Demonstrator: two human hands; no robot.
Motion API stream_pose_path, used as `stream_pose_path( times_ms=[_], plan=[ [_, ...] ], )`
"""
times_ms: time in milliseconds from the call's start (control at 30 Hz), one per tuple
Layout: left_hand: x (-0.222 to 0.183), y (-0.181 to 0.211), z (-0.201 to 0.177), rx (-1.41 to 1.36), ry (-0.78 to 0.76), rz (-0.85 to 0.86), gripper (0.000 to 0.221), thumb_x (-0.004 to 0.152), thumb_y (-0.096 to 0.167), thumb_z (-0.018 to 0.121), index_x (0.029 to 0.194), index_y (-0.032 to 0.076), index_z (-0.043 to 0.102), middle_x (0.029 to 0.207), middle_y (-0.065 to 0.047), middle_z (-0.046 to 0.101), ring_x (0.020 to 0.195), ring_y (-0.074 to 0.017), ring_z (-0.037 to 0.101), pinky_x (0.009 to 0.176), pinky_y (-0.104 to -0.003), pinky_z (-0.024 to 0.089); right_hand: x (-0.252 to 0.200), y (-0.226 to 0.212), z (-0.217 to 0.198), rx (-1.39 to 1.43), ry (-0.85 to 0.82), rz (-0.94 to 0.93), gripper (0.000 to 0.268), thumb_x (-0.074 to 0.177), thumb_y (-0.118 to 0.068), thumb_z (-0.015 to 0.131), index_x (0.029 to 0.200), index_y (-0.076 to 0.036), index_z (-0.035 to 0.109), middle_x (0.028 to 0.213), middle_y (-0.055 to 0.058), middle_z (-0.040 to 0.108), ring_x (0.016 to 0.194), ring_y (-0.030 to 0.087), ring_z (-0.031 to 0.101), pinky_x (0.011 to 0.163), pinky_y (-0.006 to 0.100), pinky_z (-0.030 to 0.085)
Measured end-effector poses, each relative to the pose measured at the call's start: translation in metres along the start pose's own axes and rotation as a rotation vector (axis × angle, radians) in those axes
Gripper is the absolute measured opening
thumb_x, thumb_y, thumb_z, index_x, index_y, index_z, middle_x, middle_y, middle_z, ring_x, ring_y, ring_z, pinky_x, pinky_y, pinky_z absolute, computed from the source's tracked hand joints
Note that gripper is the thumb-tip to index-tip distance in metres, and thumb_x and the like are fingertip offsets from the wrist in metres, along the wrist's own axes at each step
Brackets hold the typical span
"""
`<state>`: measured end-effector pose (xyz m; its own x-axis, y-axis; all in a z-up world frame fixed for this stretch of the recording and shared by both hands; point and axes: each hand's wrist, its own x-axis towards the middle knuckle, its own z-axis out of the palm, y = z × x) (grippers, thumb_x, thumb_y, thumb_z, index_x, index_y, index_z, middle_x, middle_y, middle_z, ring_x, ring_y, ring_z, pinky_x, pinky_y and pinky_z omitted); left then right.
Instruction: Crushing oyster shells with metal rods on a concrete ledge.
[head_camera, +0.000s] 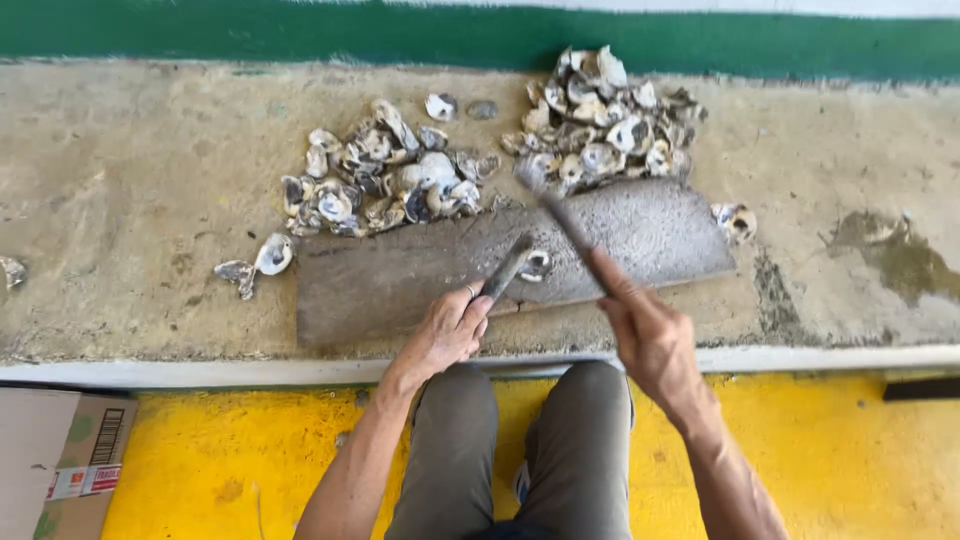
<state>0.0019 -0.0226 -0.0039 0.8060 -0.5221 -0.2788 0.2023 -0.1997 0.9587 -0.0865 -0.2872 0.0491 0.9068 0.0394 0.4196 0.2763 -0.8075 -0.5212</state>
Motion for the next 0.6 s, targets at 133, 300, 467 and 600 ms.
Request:
stream_pose_path(
  times_ms=[133, 300, 467, 600],
  plan=[
    [0.006, 0.004, -0.002, -0.053, -0.039, 0.013, 0.053, 0.105, 0.029, 0.047, 0.152, 0.004, 0.045, 0.067, -0.001, 0.047, 0.046, -0.008, 0.043, 0.036, -0.025, 0.037, 0.005, -0.007, -0.005, 0.064, 0.236, -0.194, 0.056, 0.109, -0.01, 0.057, 0.162, -0.023, 0.042, 0.114, 0.019, 0.072, 0.065, 0.009, 0.064, 0.049, 0.024, 0.055],
    [0.003, 0.005, -0.001, -0.017, -0.01, -0.041, 0.054, 0.105, 0.029, 0.048, 0.153, 0.007, 0.036, 0.068, -0.002, 0.048, 0.046, -0.0086, 0.044, 0.038, -0.027, 0.039, -0.003, 0.017, 0.036, -0.21, -0.18, 0.124, 0.055, 0.103, -0.012, 0.061, 0.154, -0.023, 0.044, 0.074, 0.01, 0.071, 0.04, 0.021, 0.054, 0.033, 0.035, 0.047],
    [0.0, 0.006, 0.002, 0.015, 0.002, -0.018, 0.049, 0.105, 0.025, 0.047, 0.148, 0.002, 0.046, 0.067, -0.001, 0.048, 0.047, -0.0078, 0.044, 0.038, -0.027, 0.038, -0.005, -0.002, 0.02, -0.057, -0.04, 0.062, 0.059, 0.097, -0.014, 0.065, 0.153, -0.025, 0.049, 0.075, 0.013, 0.068, 0.054, 0.024, 0.062, 0.052, 0.043, 0.049],
    [0.005, 0.0, 0.001, -0.077, -0.008, -0.032, 0.049, 0.105, 0.026, 0.049, 0.149, 0.005, 0.044, 0.068, 0.0, 0.047, 0.046, -0.0078, 0.041, 0.037, -0.027, 0.035, -0.001, -0.003, 0.016, 0.01, -0.042, 0.085, 0.057, 0.096, -0.011, 0.066, 0.15, -0.023, 0.052, 0.078, 0.014, 0.071, 0.054, 0.024, 0.064, 0.053, 0.042, 0.051]
  ],
)
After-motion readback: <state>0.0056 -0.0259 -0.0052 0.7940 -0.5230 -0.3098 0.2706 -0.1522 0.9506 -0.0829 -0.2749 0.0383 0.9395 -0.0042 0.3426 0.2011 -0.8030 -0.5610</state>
